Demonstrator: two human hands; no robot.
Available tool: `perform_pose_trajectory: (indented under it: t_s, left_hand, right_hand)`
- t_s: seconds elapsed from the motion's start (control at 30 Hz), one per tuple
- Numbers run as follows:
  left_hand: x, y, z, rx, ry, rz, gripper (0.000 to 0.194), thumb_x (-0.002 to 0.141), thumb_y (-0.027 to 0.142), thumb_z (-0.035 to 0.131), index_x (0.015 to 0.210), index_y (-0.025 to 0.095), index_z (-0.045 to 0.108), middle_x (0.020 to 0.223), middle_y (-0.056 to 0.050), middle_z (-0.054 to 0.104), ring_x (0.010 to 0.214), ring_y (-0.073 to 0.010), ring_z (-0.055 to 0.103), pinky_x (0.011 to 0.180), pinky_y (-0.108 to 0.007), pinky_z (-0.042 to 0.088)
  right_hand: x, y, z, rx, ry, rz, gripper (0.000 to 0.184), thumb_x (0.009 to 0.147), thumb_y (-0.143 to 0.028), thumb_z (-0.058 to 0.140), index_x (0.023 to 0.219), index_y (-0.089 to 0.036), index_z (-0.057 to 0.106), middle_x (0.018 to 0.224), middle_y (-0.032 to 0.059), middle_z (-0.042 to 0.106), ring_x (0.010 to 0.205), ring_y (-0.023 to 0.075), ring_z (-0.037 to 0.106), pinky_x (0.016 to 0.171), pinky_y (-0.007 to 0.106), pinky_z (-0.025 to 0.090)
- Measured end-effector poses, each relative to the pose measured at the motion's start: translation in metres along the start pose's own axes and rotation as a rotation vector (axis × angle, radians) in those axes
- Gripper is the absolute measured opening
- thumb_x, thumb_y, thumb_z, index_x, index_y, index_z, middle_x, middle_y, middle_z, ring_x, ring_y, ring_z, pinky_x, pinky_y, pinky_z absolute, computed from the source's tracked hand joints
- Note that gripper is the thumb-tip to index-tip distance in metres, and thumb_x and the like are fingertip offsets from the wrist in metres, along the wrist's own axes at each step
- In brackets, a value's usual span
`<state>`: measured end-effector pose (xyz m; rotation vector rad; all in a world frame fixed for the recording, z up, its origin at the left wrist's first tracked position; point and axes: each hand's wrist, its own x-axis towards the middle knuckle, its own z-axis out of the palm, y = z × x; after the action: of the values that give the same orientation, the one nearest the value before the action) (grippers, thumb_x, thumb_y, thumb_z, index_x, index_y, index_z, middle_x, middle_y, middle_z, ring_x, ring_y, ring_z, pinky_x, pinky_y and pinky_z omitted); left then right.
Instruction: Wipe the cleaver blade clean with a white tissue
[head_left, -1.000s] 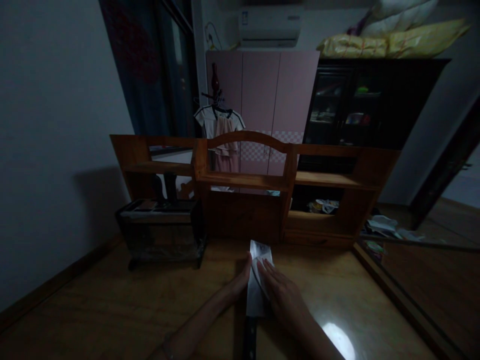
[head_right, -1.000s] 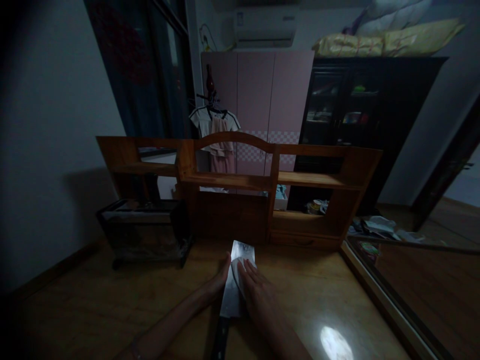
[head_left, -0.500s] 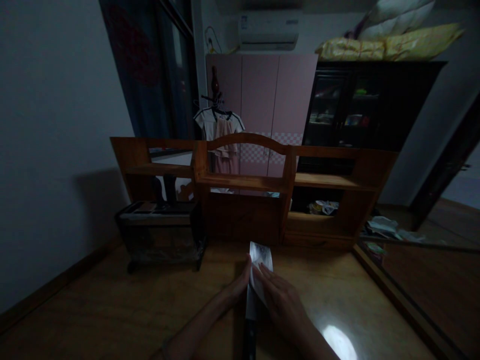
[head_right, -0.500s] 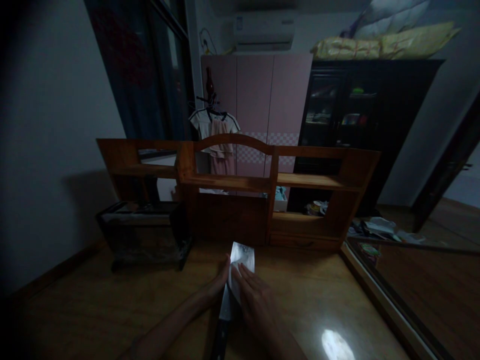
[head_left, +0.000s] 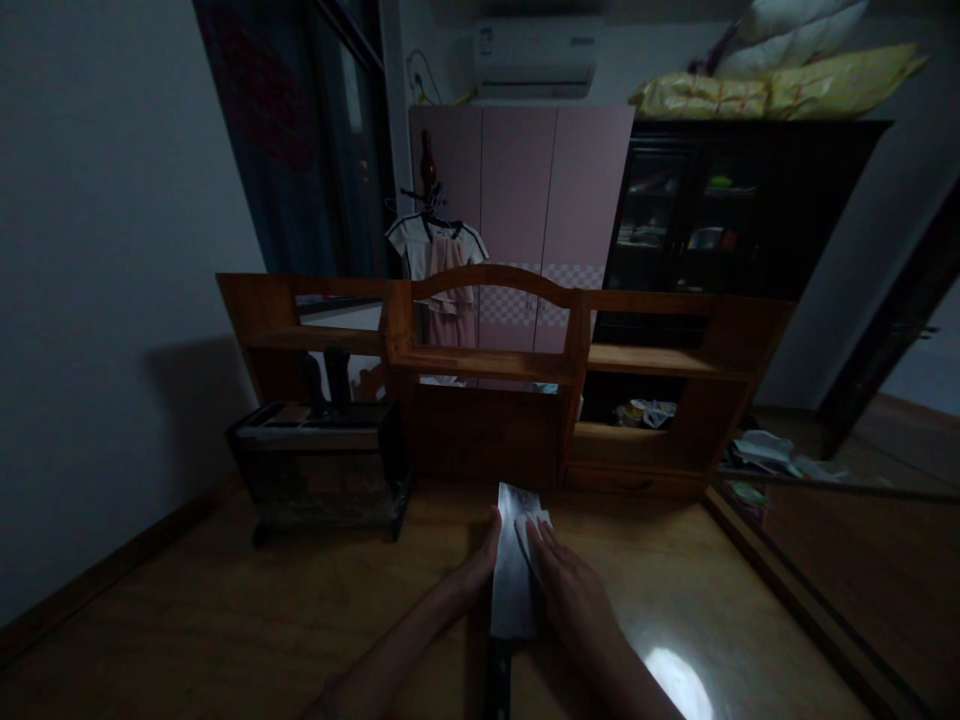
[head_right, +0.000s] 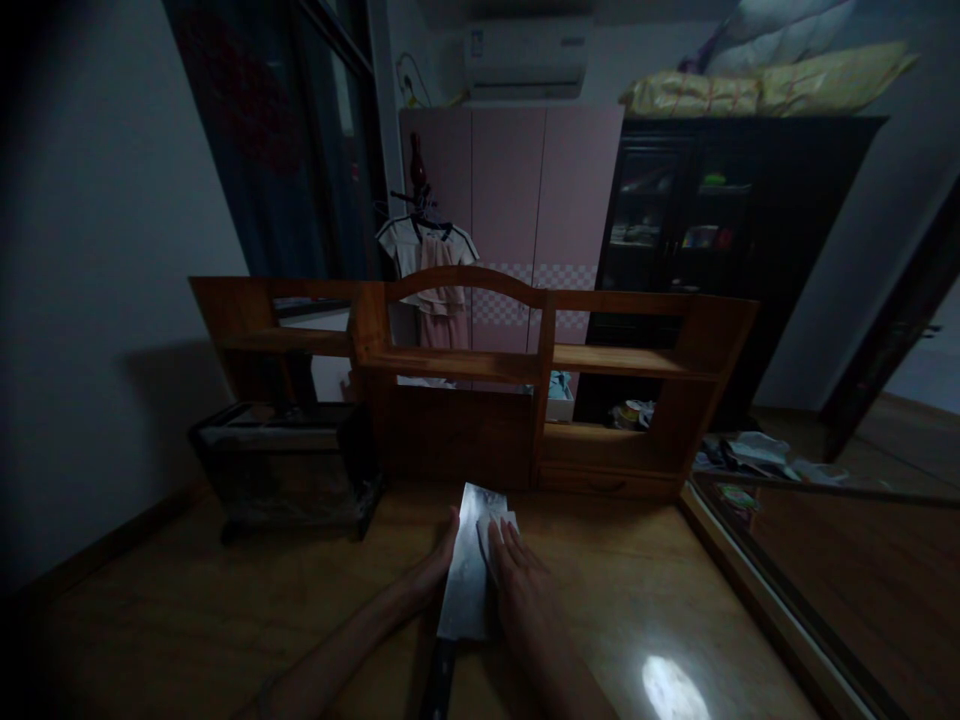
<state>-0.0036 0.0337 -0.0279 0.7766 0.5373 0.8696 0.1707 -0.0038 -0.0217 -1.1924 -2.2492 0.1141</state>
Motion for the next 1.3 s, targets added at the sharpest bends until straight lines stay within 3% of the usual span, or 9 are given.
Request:
perform_pose_trajectory:
  t_s: [0.13,0.3,0.47,0.7,0.87,0.97,1.13,1.3]
  left_hand:
    - [-0.003,0.001,0.0,0.051,0.082,-0.023,0.086,0.086,0.076,0.028,0.125,0.007,0.059,0.113,-0.017,0.069,0.114,-0.0268,0.061,0.106,-0.037,0.039]
    - [-0.006,0.0,-0.002,0.061,0.172,-0.09,0.088,0.084,0.078,0.027,0.118,0.005,0.062,0.109,-0.019,0.07,0.115,-0.0272,0.061,0.106,-0.038,0.039]
    - [-0.001,-0.003,-0.006,0.039,0.136,-0.079,0.089,0.084,0.079,0.027,0.123,0.006,0.061,0.108,-0.018,0.07,0.11,-0.0283,0.063,0.103,-0.04,0.042]
    - [-0.002,0.002,-0.001,0.061,-0.001,0.057,0.08,0.09,0.071,0.025,0.133,0.009,0.054,0.124,-0.016,0.064,0.124,-0.0253,0.054,0.113,-0.037,0.029]
    - [-0.004,-0.001,-0.005,0.052,0.135,-0.038,0.084,0.086,0.075,0.028,0.127,0.008,0.058,0.114,-0.017,0.068,0.119,-0.026,0.058,0.109,-0.037,0.036]
    - [0.001,-0.004,-0.01,0.061,0.159,-0.071,0.09,0.086,0.077,0.023,0.12,0.003,0.061,0.11,-0.019,0.069,0.116,-0.0269,0.06,0.107,-0.036,0.038]
    - [-0.002,-0.002,-0.009,0.04,0.141,-0.071,0.091,0.084,0.079,0.026,0.125,0.005,0.059,0.109,-0.019,0.07,0.11,-0.0285,0.063,0.103,-0.039,0.042]
    - [-0.006,0.003,0.001,0.015,0.102,-0.079,0.09,0.085,0.078,0.022,0.13,0.007,0.056,0.111,-0.018,0.07,0.11,-0.0295,0.063,0.103,-0.042,0.041]
  right_hand:
    - [0.002,-0.014,-0.012,0.046,-0.008,-0.071,0.079,0.082,0.004,0.037,0.152,-0.028,0.02,0.154,0.0064,0.032,0.14,0.0213,0.033,0.112,0.045,0.037]
    - [0.006,-0.034,-0.022,0.081,-0.16,-0.159,0.076,0.085,0.0,0.039,0.152,-0.028,0.018,0.155,0.0052,0.03,0.142,0.0203,0.029,0.115,0.045,0.032]
    - [0.004,-0.02,-0.011,0.051,-0.1,-0.13,0.078,0.083,0.003,0.04,0.151,-0.029,0.021,0.153,0.0052,0.032,0.142,0.0217,0.029,0.114,0.046,0.035]
    - [0.001,-0.004,-0.006,-0.026,0.053,-0.021,0.081,0.078,0.007,0.036,0.151,-0.027,0.026,0.151,0.0078,0.037,0.138,0.023,0.036,0.11,0.046,0.04]
    - [0.003,-0.027,-0.019,0.066,-0.076,-0.151,0.08,0.08,0.003,0.037,0.153,-0.025,0.017,0.156,0.0048,0.027,0.143,0.02,0.026,0.116,0.045,0.03]
    - [0.005,-0.035,-0.02,0.087,-0.165,-0.169,0.079,0.081,0.001,0.04,0.152,-0.026,0.019,0.156,0.0045,0.025,0.144,0.0204,0.024,0.117,0.045,0.028]
    - [0.006,-0.026,-0.012,0.066,-0.161,-0.108,0.082,0.079,0.006,0.037,0.151,-0.027,0.022,0.155,0.0048,0.029,0.143,0.0197,0.024,0.116,0.045,0.029]
    - [0.007,-0.013,-0.009,0.04,-0.157,-0.028,0.072,0.083,0.003,0.038,0.15,-0.024,0.029,0.153,0.0088,0.032,0.141,0.0226,0.029,0.113,0.043,0.035]
